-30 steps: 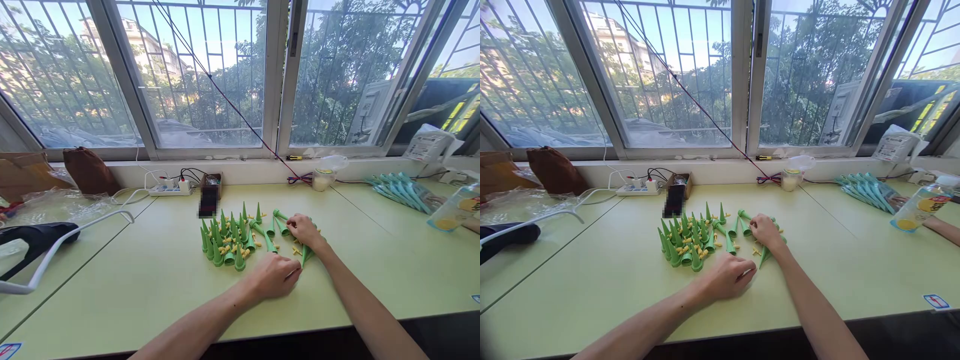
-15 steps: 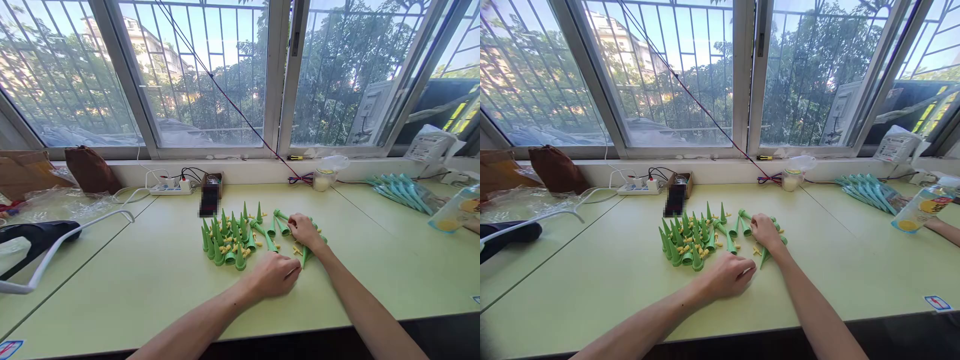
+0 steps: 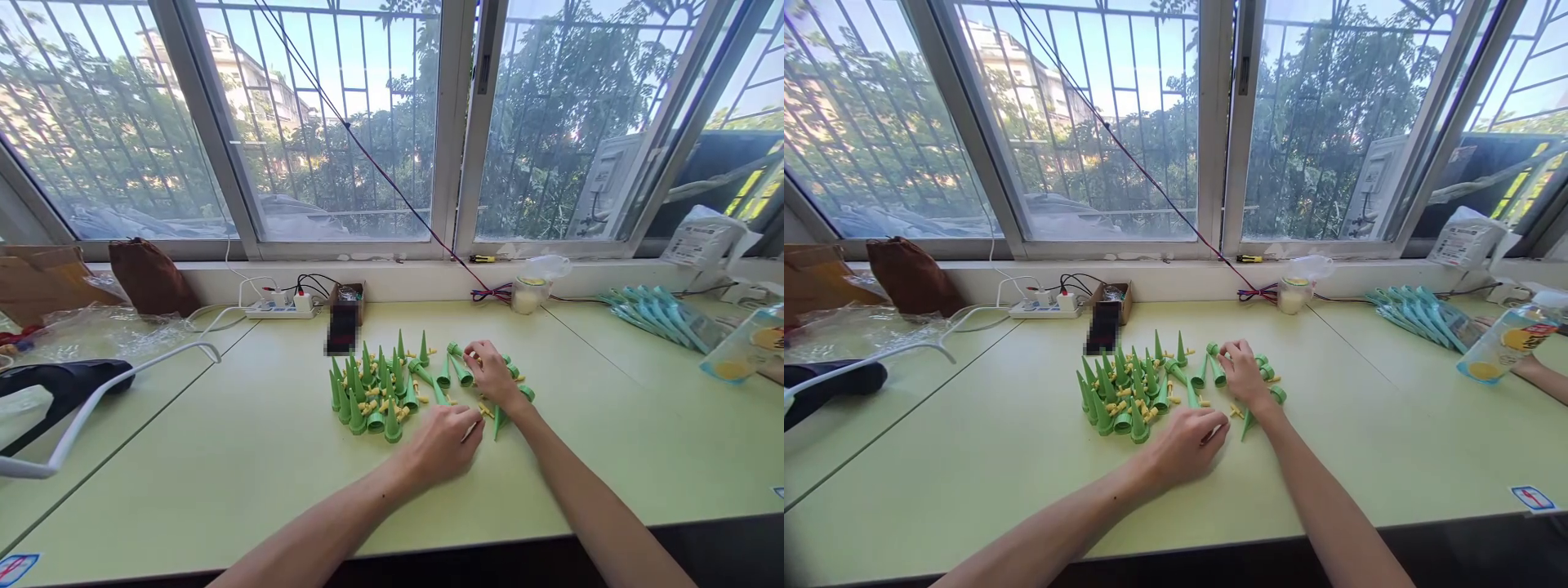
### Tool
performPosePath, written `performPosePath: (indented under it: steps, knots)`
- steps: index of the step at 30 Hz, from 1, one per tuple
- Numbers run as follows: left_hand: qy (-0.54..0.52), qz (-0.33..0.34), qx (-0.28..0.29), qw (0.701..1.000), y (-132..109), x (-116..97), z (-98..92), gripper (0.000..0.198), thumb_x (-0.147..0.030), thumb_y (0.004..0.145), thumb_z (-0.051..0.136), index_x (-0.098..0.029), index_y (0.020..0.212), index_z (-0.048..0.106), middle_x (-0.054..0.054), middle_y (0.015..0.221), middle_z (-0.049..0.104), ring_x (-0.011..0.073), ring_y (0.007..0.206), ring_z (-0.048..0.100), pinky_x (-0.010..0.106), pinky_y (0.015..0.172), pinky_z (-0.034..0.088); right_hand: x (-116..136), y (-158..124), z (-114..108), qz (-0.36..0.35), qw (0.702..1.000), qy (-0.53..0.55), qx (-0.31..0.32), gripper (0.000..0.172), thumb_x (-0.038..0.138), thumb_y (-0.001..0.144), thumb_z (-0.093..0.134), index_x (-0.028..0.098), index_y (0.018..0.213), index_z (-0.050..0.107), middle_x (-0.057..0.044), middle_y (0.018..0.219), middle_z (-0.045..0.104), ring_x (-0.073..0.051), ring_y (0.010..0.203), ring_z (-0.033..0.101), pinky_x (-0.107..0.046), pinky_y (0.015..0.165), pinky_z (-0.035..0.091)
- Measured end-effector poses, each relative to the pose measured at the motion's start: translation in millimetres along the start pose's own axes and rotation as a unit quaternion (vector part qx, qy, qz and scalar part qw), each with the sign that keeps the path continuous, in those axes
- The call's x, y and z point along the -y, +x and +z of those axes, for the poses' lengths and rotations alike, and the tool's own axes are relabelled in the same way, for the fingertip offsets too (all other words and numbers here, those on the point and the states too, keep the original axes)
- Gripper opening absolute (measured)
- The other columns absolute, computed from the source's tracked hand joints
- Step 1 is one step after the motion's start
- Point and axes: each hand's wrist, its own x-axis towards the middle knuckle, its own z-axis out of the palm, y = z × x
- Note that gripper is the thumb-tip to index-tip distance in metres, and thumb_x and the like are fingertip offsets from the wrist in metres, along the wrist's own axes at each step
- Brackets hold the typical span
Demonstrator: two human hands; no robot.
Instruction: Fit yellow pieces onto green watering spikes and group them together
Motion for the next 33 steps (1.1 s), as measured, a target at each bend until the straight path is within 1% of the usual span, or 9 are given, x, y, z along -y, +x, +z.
performPosePath:
  steps: [3, 5, 7, 12, 16, 23, 26, 29, 33]
  knots:
    - [-0.002, -0.045, -0.021, 0.999, 1, 1, 0.4, 0.030, -0.019, 0.097, 0.047, -0.020, 0.069, 0.058, 0.001, 0.065, 0.057, 0.0119, 0.056, 0.048, 0.030, 0.056, 0.028, 9, 0, -1, -0.010, 1.000, 0.021, 0.008, 0.016, 0.025, 0.096, 0.048, 0.021, 0.085, 0.059, -0.006, 0.087, 0.064, -0.021, 0.078, 0.060, -0.032, 0.074, 0.048]
    - [-0.007, -0.070, -0.033, 0.997, 1, 1, 0.2, 0.031, -0.020, 0.098, 0.047, -0.019, 0.070, 0.060, 0.001, 0.069, 0.057, 0.0118, 0.057, 0.047, 0.030, 0.056, 0.030, 17, -2, -1, -0.014, 0.999, 0.040, 0.008, 0.016, 0.027, 0.097, 0.048, 0.021, 0.084, 0.057, -0.004, 0.080, 0.064, -0.020, 0.073, 0.059, -0.031, 0.070, 0.046]
    - [-0.014, -0.086, -0.045, 0.995, 2, 2, -0.1, 0.029, -0.019, 0.098, 0.047, -0.019, 0.073, 0.062, 0.002, 0.076, 0.058, 0.0119, 0.059, 0.048, 0.029, 0.058, 0.033, 26, -4, 1, -0.028, 0.998, 0.057, 0.013, 0.016, 0.027, 0.097, 0.047, 0.021, 0.084, 0.056, -0.003, 0.081, 0.065, -0.019, 0.071, 0.058, -0.030, 0.069, 0.046]
    - [-0.030, -0.107, -0.074, 0.991, 4, 2, -0.1, 0.021, -0.015, 0.092, 0.051, -0.019, 0.075, 0.063, 0.005, 0.089, 0.062, 0.0140, 0.070, 0.055, 0.028, 0.063, 0.039, 41, -10, 4, -0.052, 0.993, 0.091, 0.058, 0.012, 0.029, 0.095, 0.052, 0.021, 0.086, 0.056, -0.002, 0.078, 0.064, -0.017, 0.067, 0.057, -0.028, 0.065, 0.046]
    - [-0.035, -0.110, -0.090, 0.989, 4, 2, 0.4, 0.021, -0.016, 0.093, 0.052, -0.019, 0.076, 0.063, 0.005, 0.093, 0.063, 0.0143, 0.073, 0.056, 0.027, 0.066, 0.042, 44, -11, 3, -0.052, 0.991, 0.109, 0.051, 0.013, 0.029, 0.095, 0.053, 0.021, 0.086, 0.057, -0.001, 0.077, 0.064, -0.016, 0.067, 0.058, -0.027, 0.064, 0.046]
    - [-0.028, -0.119, -0.120, 0.985, 5, 6, -0.9, 0.013, -0.017, 0.092, 0.053, -0.019, 0.084, 0.064, 0.004, 0.093, 0.061, 0.0123, 0.065, 0.053, 0.027, 0.064, 0.042, 47, -11, 2, -0.048, 0.990, 0.132, 0.032, 0.018, 0.031, 0.097, 0.052, 0.020, 0.084, 0.060, -0.001, 0.076, 0.064, -0.015, 0.067, 0.057, -0.026, 0.065, 0.045]
    - [-0.024, -0.132, -0.133, 0.982, 6, 7, -1.3, 0.014, -0.014, 0.090, 0.051, -0.020, 0.092, 0.064, 0.004, 0.094, 0.061, 0.0145, 0.071, 0.057, 0.028, 0.068, 0.044, 47, -11, 2, -0.044, 0.990, 0.135, 0.026, 0.019, 0.031, 0.097, 0.053, 0.020, 0.084, 0.062, -0.001, 0.075, 0.065, -0.016, 0.066, 0.057, -0.026, 0.064, 0.045]
    - [-0.020, -0.153, -0.150, 0.977, 7, 9, -1.2, 0.018, -0.013, 0.091, 0.050, -0.021, 0.103, 0.062, 0.004, 0.100, 0.063, 0.0168, 0.078, 0.061, 0.029, 0.073, 0.047, 48, -11, 2, -0.044, 0.990, 0.136, 0.023, 0.023, 0.032, 0.096, 0.053, 0.019, 0.080, 0.063, -0.001, 0.071, 0.064, -0.015, 0.063, 0.055, -0.026, 0.061, 0.044]
    - [-0.015, -0.177, -0.168, 0.970, 8, 12, -0.3, 0.020, -0.015, 0.095, 0.049, -0.020, 0.112, 0.058, 0.006, 0.105, 0.064, 0.0195, 0.086, 0.063, 0.030, 0.074, 0.049, 49, -12, 2, -0.057, 0.989, 0.135, 0.034, 0.026, 0.031, 0.097, 0.053, 0.019, 0.075, 0.063, -0.001, 0.066, 0.062, -0.014, 0.059, 0.052, -0.025, 0.059, 0.042]
